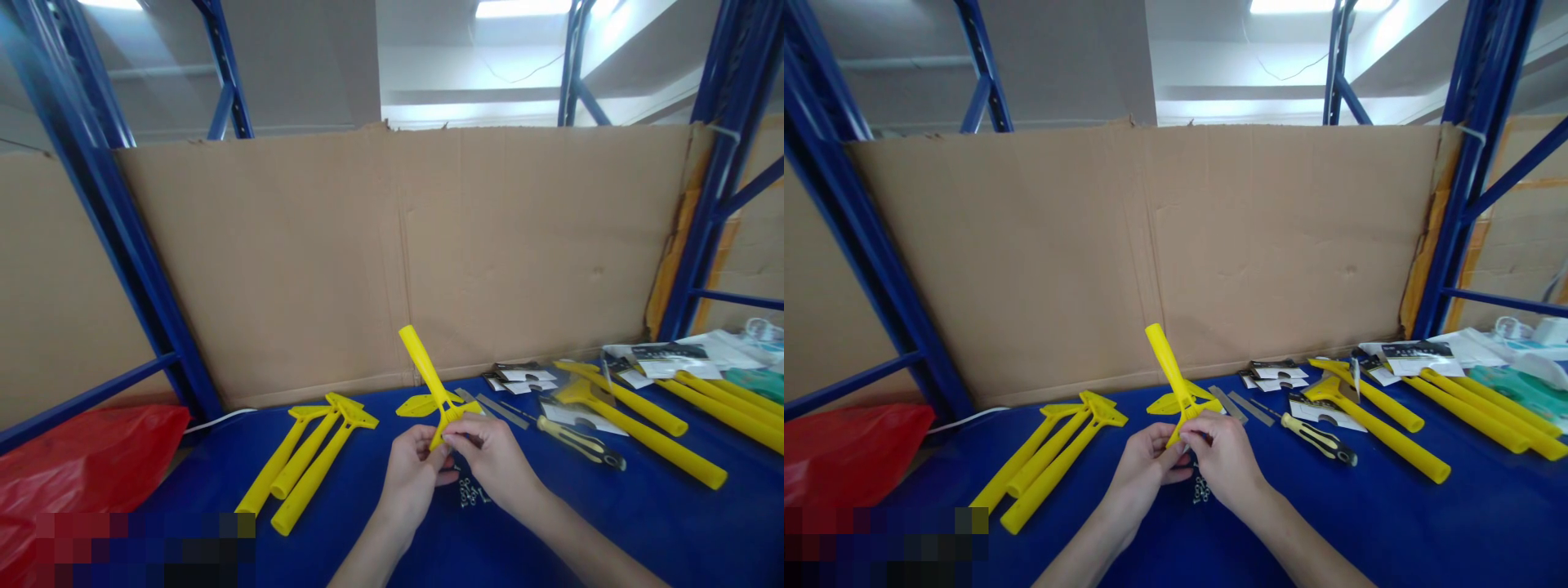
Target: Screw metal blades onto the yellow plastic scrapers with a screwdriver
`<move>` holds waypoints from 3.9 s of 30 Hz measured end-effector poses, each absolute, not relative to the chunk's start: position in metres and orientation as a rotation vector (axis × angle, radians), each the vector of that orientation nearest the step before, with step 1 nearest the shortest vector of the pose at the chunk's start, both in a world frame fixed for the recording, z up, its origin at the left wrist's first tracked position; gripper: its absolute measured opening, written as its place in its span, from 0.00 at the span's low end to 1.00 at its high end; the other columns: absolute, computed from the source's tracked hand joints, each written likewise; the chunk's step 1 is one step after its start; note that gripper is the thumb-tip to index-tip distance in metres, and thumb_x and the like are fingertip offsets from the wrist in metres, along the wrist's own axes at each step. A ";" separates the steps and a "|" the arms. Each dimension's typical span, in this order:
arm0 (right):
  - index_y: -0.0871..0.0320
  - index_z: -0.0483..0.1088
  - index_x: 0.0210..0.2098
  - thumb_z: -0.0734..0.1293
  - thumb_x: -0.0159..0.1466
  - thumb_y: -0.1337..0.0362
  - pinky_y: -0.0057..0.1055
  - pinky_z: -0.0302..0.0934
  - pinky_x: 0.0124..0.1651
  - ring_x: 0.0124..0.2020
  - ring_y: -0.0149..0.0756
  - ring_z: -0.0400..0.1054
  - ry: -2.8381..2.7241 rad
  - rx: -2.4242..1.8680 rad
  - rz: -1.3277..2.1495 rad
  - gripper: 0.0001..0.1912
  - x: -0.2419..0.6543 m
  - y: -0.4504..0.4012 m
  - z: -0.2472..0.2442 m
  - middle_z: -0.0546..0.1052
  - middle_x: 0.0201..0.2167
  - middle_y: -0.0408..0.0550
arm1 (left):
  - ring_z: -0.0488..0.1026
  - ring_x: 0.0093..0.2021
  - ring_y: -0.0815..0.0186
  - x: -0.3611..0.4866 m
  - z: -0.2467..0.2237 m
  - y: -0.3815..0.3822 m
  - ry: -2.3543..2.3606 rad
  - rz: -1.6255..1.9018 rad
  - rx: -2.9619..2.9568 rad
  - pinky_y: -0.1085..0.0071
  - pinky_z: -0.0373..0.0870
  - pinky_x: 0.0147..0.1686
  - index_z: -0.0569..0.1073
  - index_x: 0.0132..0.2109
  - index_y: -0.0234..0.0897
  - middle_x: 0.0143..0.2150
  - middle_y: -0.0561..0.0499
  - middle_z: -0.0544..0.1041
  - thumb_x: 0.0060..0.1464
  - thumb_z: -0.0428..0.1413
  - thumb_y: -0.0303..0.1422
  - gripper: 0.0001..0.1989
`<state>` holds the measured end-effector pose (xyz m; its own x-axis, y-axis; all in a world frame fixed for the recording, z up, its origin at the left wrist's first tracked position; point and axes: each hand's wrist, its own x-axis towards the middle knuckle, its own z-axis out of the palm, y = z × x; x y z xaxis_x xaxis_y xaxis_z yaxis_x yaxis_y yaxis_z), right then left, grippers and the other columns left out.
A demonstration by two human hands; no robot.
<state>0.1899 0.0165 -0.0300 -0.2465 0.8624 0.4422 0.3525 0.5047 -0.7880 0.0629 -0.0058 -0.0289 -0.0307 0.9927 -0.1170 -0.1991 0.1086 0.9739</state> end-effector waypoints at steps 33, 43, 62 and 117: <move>0.55 0.72 0.25 0.65 0.61 0.61 0.27 0.60 0.26 0.23 0.32 0.68 -1.931 -1.197 0.246 0.09 0.203 0.011 -0.021 0.76 0.24 0.42 | 0.70 0.25 0.74 0.063 -0.024 -0.008 1.246 1.253 0.963 0.76 0.76 0.24 0.73 0.36 0.27 0.31 0.48 0.74 0.52 0.55 0.20 0.03; 0.60 0.76 0.35 0.63 0.58 0.63 0.46 0.71 0.34 0.33 0.52 0.76 -2.090 -1.655 -0.570 0.11 0.336 0.026 -0.049 0.81 0.32 0.56 | 0.69 0.24 0.74 0.055 -0.034 0.009 1.354 1.310 0.899 0.75 0.76 0.22 0.70 0.36 0.28 0.29 0.50 0.71 0.53 0.52 0.16 0.07; 0.52 0.72 0.50 0.62 0.64 0.65 0.24 0.69 0.33 0.30 0.32 0.74 -2.163 -0.939 0.079 0.15 0.272 -0.023 -0.039 0.78 0.32 0.47 | 0.70 0.24 0.71 0.059 -0.055 0.018 1.413 1.403 1.088 0.74 0.75 0.22 0.72 0.31 0.31 0.26 0.52 0.73 0.46 0.58 0.18 0.06; 0.54 0.60 0.53 0.60 0.63 0.55 0.31 0.70 0.32 0.34 0.39 0.75 -1.677 -1.213 0.246 0.20 0.238 -0.031 -0.028 0.76 0.42 0.51 | 0.69 0.22 0.69 0.054 -0.068 0.018 1.543 1.441 1.183 0.75 0.71 0.21 0.71 0.30 0.35 0.22 0.55 0.70 0.48 0.55 0.22 0.04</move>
